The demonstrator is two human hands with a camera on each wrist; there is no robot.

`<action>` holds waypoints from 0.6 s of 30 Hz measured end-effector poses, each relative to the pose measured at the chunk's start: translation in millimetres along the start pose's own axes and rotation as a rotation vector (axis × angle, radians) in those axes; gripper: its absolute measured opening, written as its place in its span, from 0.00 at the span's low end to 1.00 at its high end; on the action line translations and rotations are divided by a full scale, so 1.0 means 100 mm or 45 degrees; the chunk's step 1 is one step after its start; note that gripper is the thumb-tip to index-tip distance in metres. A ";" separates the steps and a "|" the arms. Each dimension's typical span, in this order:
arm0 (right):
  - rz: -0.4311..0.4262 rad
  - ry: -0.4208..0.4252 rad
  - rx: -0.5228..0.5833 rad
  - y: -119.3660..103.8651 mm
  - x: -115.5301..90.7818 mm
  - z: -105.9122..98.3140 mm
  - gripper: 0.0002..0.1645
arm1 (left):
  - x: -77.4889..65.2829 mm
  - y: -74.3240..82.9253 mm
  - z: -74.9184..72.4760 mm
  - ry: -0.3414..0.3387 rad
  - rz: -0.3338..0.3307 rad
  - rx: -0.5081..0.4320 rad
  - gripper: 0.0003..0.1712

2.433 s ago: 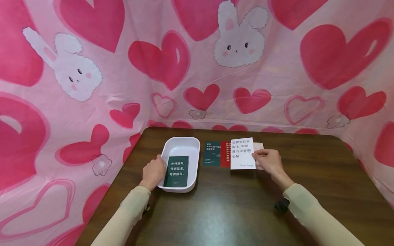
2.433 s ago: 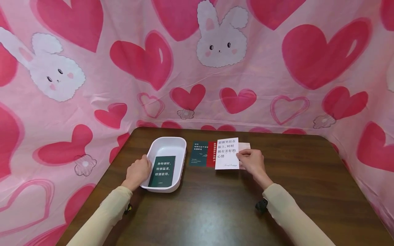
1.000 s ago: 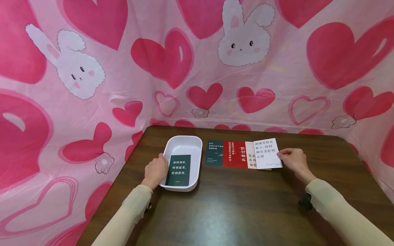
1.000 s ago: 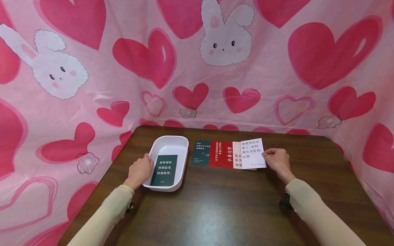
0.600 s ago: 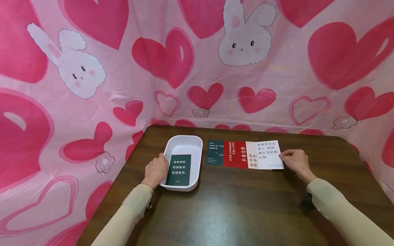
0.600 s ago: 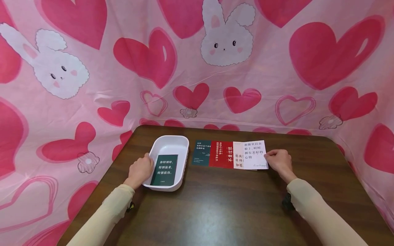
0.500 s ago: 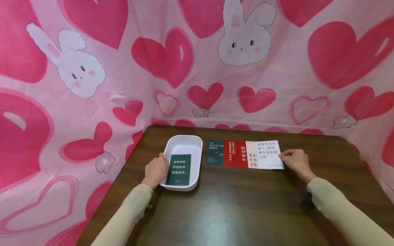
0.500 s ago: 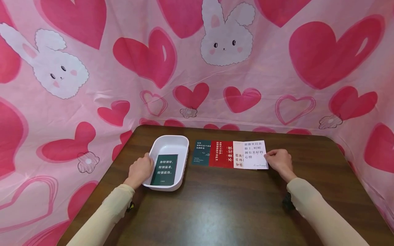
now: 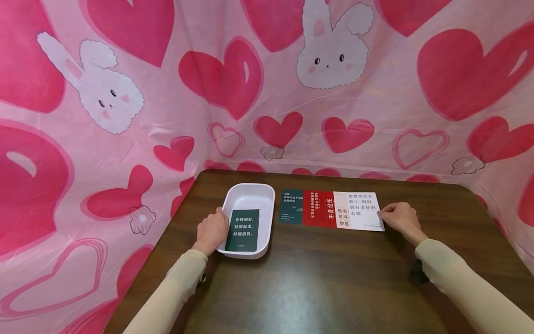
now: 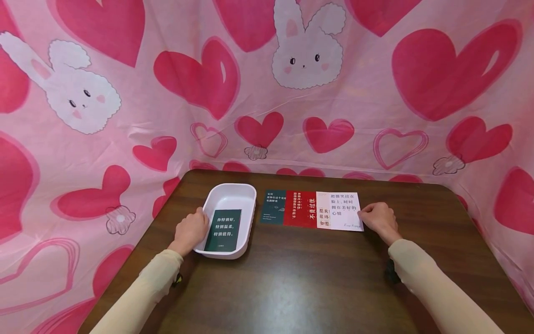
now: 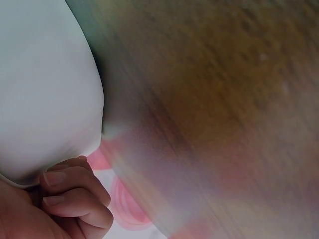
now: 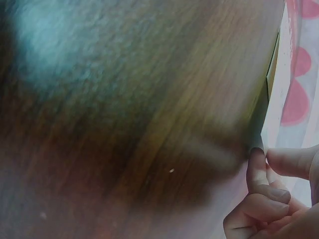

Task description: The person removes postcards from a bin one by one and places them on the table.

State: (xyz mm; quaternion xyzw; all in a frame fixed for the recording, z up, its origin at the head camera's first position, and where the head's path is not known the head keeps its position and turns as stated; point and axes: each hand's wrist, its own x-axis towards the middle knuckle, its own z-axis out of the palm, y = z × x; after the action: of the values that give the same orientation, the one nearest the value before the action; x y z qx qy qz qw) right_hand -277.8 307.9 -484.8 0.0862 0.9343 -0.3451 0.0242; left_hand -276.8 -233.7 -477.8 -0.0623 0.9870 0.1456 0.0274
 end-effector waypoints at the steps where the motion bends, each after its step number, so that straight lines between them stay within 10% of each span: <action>1: -0.003 -0.001 -0.003 0.01 0.00 0.00 0.24 | 0.00 0.00 0.00 -0.001 -0.002 -0.004 0.25; 18: 0.030 0.013 -0.005 0.02 0.03 0.02 0.25 | 0.00 0.00 0.00 0.001 0.001 0.014 0.25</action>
State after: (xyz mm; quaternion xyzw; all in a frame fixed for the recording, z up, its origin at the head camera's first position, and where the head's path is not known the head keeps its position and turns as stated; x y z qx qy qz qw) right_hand -280.6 308.6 -487.5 0.0987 0.9339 -0.3427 0.0237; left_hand -276.9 -233.4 -477.8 -0.0617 0.9878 0.1403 0.0272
